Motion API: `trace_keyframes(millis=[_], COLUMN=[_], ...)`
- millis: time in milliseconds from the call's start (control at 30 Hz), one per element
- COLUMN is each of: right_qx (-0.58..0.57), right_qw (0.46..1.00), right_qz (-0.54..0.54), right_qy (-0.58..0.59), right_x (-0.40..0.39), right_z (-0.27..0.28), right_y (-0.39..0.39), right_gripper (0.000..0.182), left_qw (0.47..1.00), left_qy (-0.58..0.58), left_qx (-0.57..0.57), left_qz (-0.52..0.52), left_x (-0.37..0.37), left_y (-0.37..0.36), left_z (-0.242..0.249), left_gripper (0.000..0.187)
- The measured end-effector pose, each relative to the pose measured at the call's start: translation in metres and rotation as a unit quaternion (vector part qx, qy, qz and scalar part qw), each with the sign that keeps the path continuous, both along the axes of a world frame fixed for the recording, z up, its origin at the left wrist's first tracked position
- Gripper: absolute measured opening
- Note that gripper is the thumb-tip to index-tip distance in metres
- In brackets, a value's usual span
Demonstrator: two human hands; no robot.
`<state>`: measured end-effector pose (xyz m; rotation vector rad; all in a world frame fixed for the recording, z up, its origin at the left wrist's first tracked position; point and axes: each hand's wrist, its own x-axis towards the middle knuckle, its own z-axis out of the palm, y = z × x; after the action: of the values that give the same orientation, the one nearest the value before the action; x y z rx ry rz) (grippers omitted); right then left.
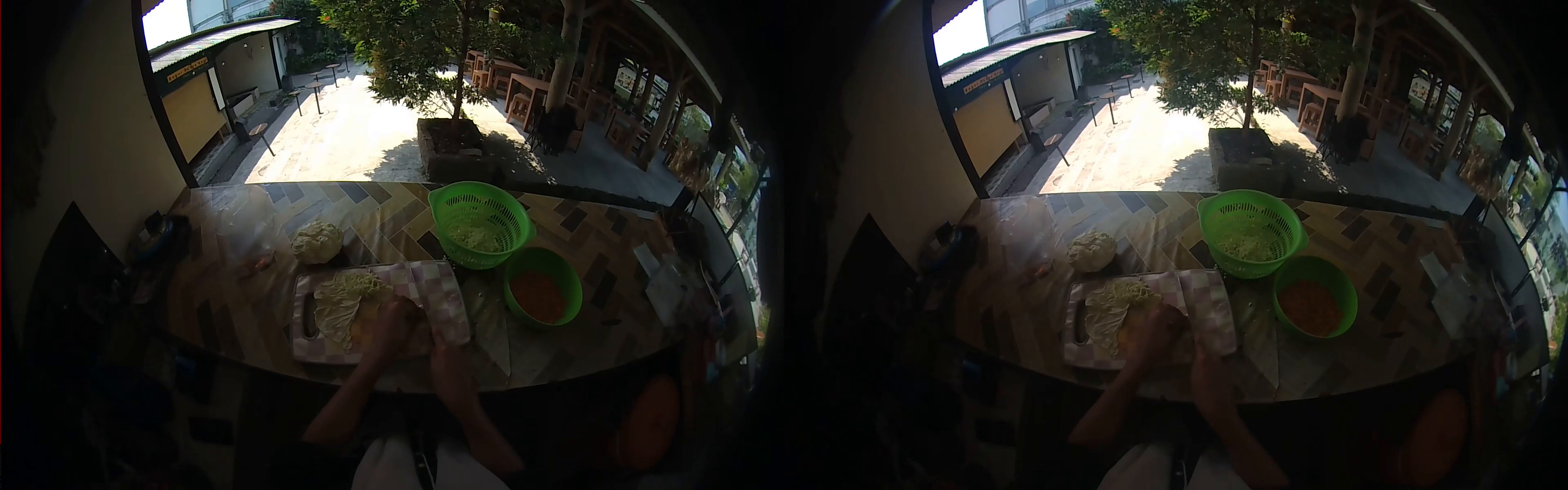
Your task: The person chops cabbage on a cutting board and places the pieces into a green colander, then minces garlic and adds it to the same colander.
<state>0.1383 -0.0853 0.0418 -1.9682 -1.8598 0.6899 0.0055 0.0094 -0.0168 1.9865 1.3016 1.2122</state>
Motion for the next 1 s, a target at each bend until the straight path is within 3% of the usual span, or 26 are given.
trace_keyframes(millis=[167,267,367,467,767,867,1000], right_qx=[0.091,0.06,0.008,0.042,0.076,0.043,0.036], right_qw=[0.993,0.992,0.999,0.998,0.992,0.994,0.997], right_qz=[0.041,0.064,0.016,-0.004,0.069,0.064,0.016], right_qy=[0.058,0.091,0.048,0.053,0.076,0.073,0.07], right_x=[0.015,0.023,0.012,0.001,0.021,0.021,0.003], right_z=[-0.011,0.006,0.007,-0.009,0.007,0.017,-0.011], right_y=[0.033,0.026,0.01,0.0,0.032,0.015,0.0], right_gripper=[0.04,0.039,0.041,0.042,0.045,0.038,0.045], left_qw=[0.991,0.989,0.995,0.998,0.995,0.998,0.999], left_qy=[0.088,0.07,0.072,0.009,0.035,0.027,-0.023], left_qx=[0.102,0.13,0.065,0.043,0.096,0.053,0.009], left_qz=[0.008,0.025,0.032,0.033,-0.017,0.01,0.032], left_x=[0.004,0.005,0.002,0.001,-0.004,-0.002,0.001], left_y=[-0.006,-0.013,-0.011,-0.015,-0.014,-0.012,-0.018], left_z=[-0.003,-0.001,-0.003,0.002,-0.003,-0.009,0.0], left_gripper=[0.012,0.012,0.012,0.012,0.015,0.015,0.016])
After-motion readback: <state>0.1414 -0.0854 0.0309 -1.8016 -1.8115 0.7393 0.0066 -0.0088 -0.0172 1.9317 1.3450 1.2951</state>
